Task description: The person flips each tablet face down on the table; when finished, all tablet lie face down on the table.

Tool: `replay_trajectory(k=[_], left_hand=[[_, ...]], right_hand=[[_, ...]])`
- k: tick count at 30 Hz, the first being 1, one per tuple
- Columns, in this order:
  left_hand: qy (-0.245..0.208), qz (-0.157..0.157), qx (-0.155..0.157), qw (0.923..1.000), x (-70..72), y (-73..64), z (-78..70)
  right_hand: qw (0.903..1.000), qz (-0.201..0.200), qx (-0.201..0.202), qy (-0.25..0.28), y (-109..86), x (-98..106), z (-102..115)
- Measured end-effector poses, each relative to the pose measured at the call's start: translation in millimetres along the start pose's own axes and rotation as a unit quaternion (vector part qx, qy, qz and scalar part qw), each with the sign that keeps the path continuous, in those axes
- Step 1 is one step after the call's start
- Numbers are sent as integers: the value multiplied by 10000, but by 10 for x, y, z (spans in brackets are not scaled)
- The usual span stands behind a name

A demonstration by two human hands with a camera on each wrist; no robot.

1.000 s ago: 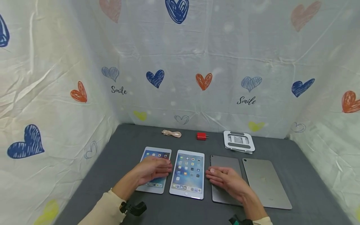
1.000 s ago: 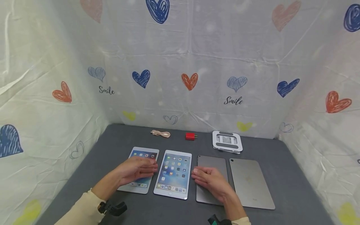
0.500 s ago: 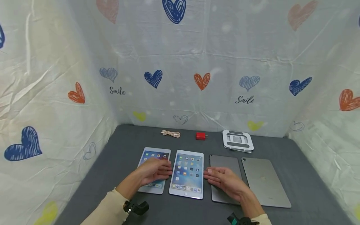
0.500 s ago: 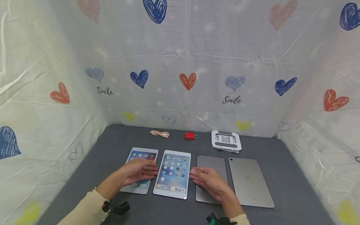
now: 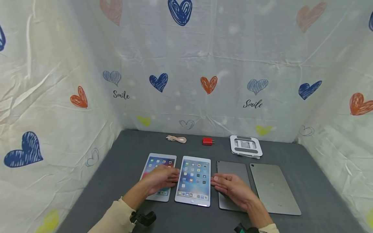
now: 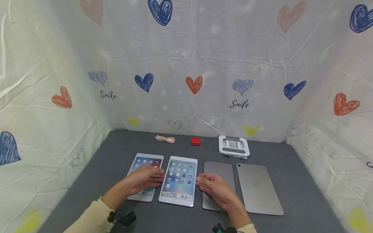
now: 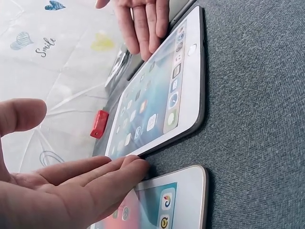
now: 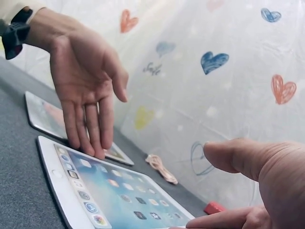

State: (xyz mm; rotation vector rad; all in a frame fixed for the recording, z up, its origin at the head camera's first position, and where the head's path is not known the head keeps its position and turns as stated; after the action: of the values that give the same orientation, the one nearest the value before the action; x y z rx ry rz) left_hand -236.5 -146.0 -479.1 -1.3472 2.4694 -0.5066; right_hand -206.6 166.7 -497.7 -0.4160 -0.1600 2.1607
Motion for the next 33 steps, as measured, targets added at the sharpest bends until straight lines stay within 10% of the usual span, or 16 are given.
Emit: replay_trajectory(k=[18, 33], left_hand=[[21, -83, -80, 9999, -50, 1, 6], [27, 557, 83, 9984, -326, 105, -27]], right_hand=[[9988, -69, 137, 473, -37, 9, 55], [9980, -121, 360, 508, -188, 146, 117]])
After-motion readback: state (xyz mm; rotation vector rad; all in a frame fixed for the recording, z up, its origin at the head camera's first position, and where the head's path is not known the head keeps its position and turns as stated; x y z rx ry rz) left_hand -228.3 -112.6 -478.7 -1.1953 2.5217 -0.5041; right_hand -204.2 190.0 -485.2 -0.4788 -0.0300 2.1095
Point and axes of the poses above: each hand's wrist, its own y-axis towards the middle knuckle, its own x-axis out of the back of the hand, z = x × y, the point moved 2 cm from there along y, towards the middle knuckle, and after that the axes turned 14 degrees about z, right-handed, at the moved point
